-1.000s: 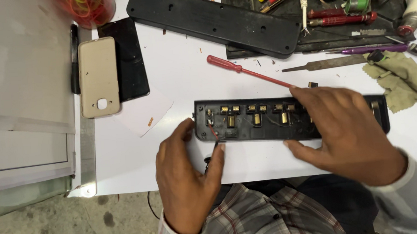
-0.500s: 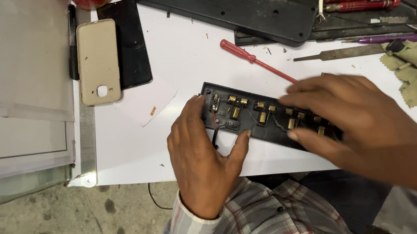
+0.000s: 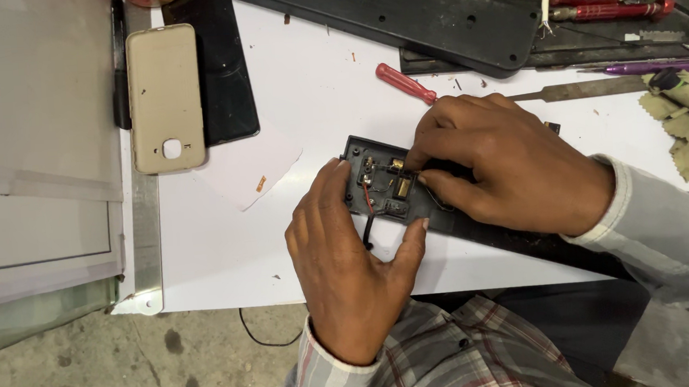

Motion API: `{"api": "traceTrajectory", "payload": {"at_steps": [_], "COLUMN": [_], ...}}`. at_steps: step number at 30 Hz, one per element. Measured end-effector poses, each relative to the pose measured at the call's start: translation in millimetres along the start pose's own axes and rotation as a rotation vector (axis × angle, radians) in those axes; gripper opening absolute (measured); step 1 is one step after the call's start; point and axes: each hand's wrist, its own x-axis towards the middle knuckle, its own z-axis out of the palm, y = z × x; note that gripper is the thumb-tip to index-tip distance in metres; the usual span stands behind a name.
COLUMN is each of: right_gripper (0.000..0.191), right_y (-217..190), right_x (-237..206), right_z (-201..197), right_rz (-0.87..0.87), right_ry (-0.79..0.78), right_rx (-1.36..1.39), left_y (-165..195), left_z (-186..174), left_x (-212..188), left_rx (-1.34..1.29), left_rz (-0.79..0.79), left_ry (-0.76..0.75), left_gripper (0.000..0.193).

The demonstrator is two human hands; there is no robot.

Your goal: The person strips and twists wires, then applies flux to a power strip's internal contacts. They tin the soldering iron tip and solder the wires to the power strip terminals. The person uses a screwdriver, soldering iron, solder, and flux during the process.

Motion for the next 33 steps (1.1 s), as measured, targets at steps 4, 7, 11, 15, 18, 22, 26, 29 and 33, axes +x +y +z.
{"api": "traceTrajectory", "payload": {"at_steps": [4, 7, 11, 15, 18, 22, 26, 29, 33], "right_gripper": [0.015, 0.015, 0.017, 0.020, 0.019, 0.015, 0.013, 0.012, 0.013], "right_y": [-1, 0, 1, 1, 1, 4, 10, 15, 21], "right_x": [1, 1, 2, 5, 6, 7, 9, 9, 9], "right_z": [1, 2, 0, -3, -5, -5, -3, -1, 0], "right_rz": [-0.057, -0.078, -0.114, -0.149, -0.123, -0.118, -0.145, -0.146, -0.137], "right_ry": [0.007, -0.004, -0.024, -0.033, -0.077, -0.093, -0.094, -0.110, -0.131], "right_rx": [-0.012, -0.022, -0.043, -0.013, -0.005, 0.027, 0.098, 0.132, 0.217], "left_y": [-2, -2, -4, -4, -3, -3, -3, -2, 2], "left_z": [-1, -1, 0, 0, -1, -1, -1, -2, -5], "left_x": [1, 0, -1, 0, 0, 0, -1, 0, 3], "left_rx": [-0.008, -0.004, 0.005, 0.010, 0.012, 0.013, 0.013, 0.012, -0.009], "left_rz": [0.004, 0.009, 0.012, 0.005, 0.004, 0.009, 0.016, 0.009, -0.006], "left_ry": [-0.007, -0.010, -0.013, -0.028, -0.030, -0.020, -0.015, -0.021, -0.039], "left_gripper": [0.086, 0.086, 0.086, 0.086, 0.085, 0.080, 0.075, 0.070, 0.063]}}
